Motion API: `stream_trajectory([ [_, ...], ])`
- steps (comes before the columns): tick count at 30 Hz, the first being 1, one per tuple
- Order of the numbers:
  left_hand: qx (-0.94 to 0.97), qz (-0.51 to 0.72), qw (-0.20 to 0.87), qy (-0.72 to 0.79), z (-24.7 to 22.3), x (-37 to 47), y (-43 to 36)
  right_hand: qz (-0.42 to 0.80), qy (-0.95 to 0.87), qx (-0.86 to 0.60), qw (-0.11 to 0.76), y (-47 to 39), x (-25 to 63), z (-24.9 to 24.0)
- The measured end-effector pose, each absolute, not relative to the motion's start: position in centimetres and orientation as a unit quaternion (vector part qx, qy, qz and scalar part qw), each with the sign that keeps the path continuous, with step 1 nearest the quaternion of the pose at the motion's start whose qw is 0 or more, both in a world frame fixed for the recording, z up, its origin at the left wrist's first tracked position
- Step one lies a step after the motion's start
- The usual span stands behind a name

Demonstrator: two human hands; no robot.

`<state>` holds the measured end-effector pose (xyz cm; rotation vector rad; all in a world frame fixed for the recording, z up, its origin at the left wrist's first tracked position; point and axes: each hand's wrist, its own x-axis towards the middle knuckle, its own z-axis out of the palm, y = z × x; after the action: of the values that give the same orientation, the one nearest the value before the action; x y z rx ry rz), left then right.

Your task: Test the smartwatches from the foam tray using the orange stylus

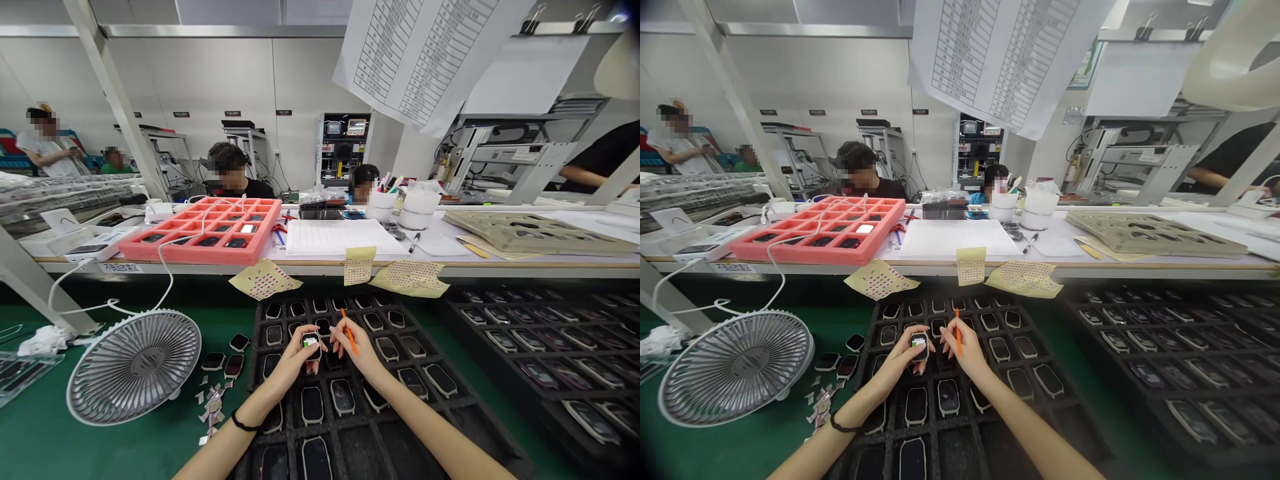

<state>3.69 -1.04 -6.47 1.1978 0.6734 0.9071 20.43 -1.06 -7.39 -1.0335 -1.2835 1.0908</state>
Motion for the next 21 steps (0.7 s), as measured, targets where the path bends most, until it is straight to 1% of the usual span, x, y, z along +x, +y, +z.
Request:
stream_trajectory([
  [4,0.542,0.406,0.669,0.306,-6.14,3.70,-1.23,0.462,-0.537,-0.439,0.552,-0.98,20.46,-7.56],
  [9,0.516,0.404,0.693,0.301,-6.63,3.64,-0.88,0.465,-0.536,-0.437,0.553,-0.92,20.47,-7.67],
  [21,0.510,0.408,0.693,0.305,-6.23,3.71,-1.03,0.461,-0.540,-0.439,0.550,-0.99,20.48,-7.55],
])
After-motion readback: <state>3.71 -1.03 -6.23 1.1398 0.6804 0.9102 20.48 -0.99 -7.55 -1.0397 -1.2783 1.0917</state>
